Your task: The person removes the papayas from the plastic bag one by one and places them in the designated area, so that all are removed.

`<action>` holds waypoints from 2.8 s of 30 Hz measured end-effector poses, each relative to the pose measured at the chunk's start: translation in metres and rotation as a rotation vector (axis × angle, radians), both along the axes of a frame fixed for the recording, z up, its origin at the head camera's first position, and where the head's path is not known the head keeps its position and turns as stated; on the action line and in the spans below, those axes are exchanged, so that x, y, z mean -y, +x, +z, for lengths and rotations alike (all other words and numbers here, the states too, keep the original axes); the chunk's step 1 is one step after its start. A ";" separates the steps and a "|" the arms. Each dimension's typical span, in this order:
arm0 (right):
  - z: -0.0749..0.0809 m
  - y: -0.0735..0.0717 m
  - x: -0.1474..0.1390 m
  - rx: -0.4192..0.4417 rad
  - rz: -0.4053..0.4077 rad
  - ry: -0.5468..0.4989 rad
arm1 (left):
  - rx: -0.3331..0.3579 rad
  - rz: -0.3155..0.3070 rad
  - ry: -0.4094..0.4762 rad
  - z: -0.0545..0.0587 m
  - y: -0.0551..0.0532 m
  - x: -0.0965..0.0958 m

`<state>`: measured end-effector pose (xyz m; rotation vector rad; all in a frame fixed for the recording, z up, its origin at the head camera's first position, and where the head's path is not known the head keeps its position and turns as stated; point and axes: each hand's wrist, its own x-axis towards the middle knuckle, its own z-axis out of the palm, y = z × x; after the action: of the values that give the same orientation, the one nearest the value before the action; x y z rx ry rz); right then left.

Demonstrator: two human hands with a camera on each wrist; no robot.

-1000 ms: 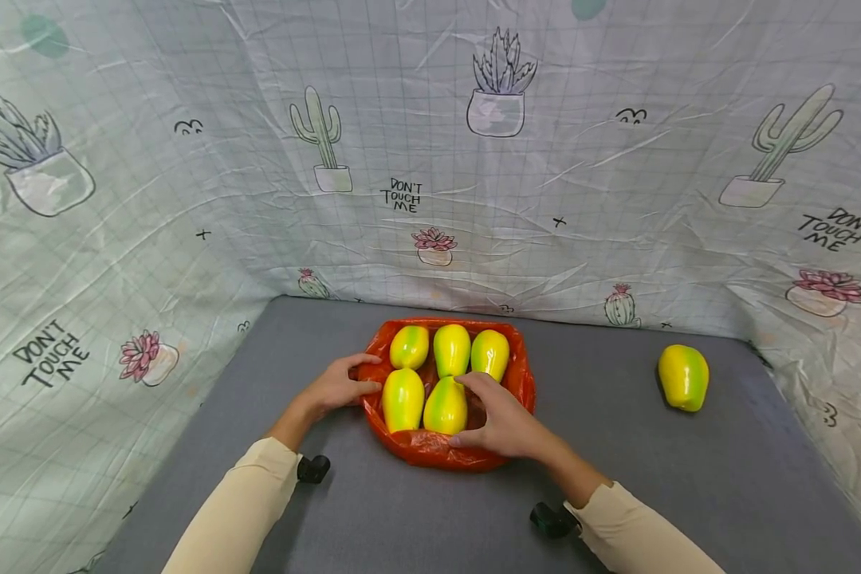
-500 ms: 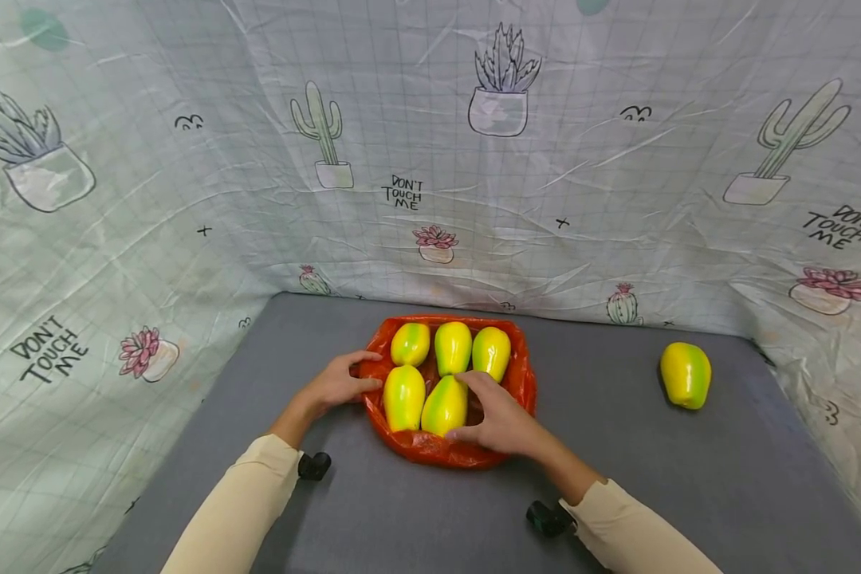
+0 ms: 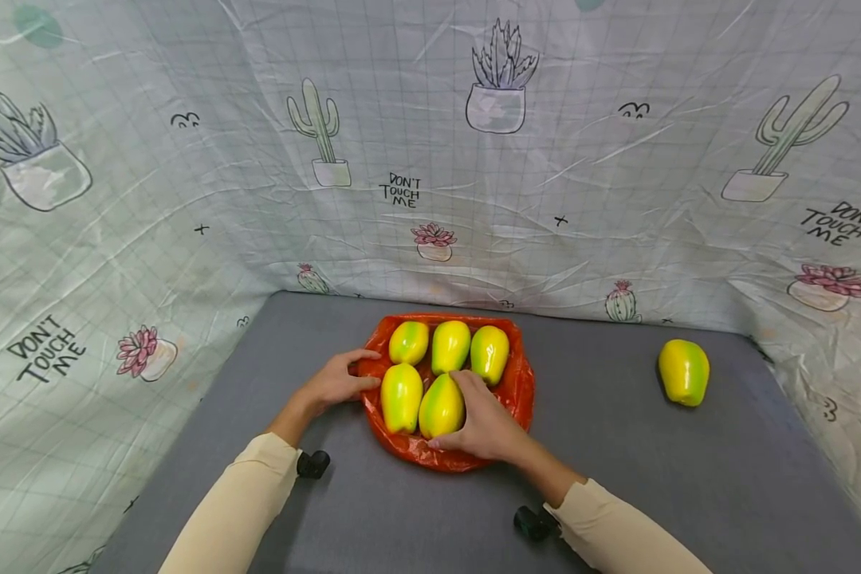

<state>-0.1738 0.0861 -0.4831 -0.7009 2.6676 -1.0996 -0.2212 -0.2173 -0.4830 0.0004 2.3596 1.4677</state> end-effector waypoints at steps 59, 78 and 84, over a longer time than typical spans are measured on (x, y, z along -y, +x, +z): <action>0.054 -0.024 -0.097 -0.094 0.136 -0.073 | 0.014 -0.005 -0.016 -0.001 -0.004 0.002; 0.065 -0.031 -0.137 -0.108 0.089 -0.077 | 0.003 -0.007 -0.081 0.001 -0.005 0.001; 0.068 -0.033 -0.147 -0.100 0.072 -0.063 | -0.009 -0.015 -0.078 0.002 -0.003 0.001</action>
<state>-0.2071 0.2332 -0.4152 -0.8785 2.6760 -1.1630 -0.2244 -0.2180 -0.4813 0.0051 2.4174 1.3709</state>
